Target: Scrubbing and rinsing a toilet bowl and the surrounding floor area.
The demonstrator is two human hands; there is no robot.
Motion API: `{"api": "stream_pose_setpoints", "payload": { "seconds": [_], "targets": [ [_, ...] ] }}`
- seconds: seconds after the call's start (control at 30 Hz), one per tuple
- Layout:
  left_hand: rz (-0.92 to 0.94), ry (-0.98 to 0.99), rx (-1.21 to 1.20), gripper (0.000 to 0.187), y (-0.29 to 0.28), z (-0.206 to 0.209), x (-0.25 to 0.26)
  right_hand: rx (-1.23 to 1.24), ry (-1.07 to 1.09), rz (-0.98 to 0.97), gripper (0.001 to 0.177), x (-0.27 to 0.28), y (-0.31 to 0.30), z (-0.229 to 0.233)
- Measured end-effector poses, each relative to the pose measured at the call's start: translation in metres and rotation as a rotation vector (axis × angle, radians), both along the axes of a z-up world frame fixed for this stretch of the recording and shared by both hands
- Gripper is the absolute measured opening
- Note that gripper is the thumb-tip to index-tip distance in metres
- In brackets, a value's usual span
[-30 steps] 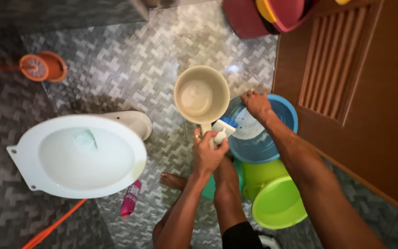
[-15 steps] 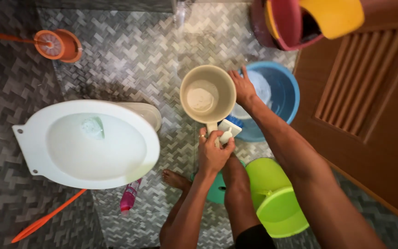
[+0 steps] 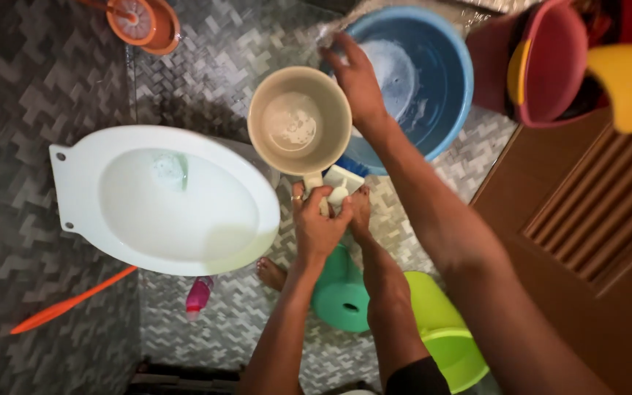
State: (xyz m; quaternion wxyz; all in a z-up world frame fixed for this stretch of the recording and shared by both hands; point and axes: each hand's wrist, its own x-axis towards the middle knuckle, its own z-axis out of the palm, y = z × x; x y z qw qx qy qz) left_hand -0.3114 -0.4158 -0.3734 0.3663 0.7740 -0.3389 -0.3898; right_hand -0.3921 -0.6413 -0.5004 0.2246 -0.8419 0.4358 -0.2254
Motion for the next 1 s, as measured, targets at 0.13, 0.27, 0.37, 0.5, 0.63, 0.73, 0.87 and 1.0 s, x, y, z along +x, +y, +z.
{"api": "stream_pose_setpoints", "payload": {
  "seconds": [0.13,0.27,0.37,0.5,0.63,0.73,0.87,1.0],
  "targets": [
    [-0.05,-0.181,-0.201,0.032,0.007,-0.003,0.002,0.3,-0.278,-0.321,0.031,-0.036,0.055,0.012],
    [-0.046,-0.152,-0.227,0.032,0.002,0.011,0.015,1.073,-0.291,-0.334,0.071,-0.061,0.092,0.034],
    [-0.109,-0.116,-0.193,0.032,0.012,0.003,0.035,1.259,-0.311,-0.344,0.082,-0.07,0.09,0.057],
    [-0.177,-0.173,-0.234,0.033,-0.001,-0.023,0.076,0.966,-0.286,-0.292,0.06,-0.052,0.055,0.091],
    [-0.236,-0.125,-0.226,0.029,-0.024,-0.027,0.103,0.621,0.007,-0.217,0.034,0.032,0.081,0.181],
    [-0.206,-0.024,-0.337,0.03,-0.032,-0.041,0.118,0.464,0.3,-0.168,0.034,0.057,0.099,0.172],
    [-0.112,0.06,-0.38,0.029,-0.032,-0.069,0.125,0.34,0.394,-0.157,0.039,0.073,0.106,0.147],
    [-0.152,-0.197,-0.513,0.033,-0.02,-0.083,0.122,0.102,0.323,-0.142,0.047,0.083,0.107,0.13]
  ]
}}
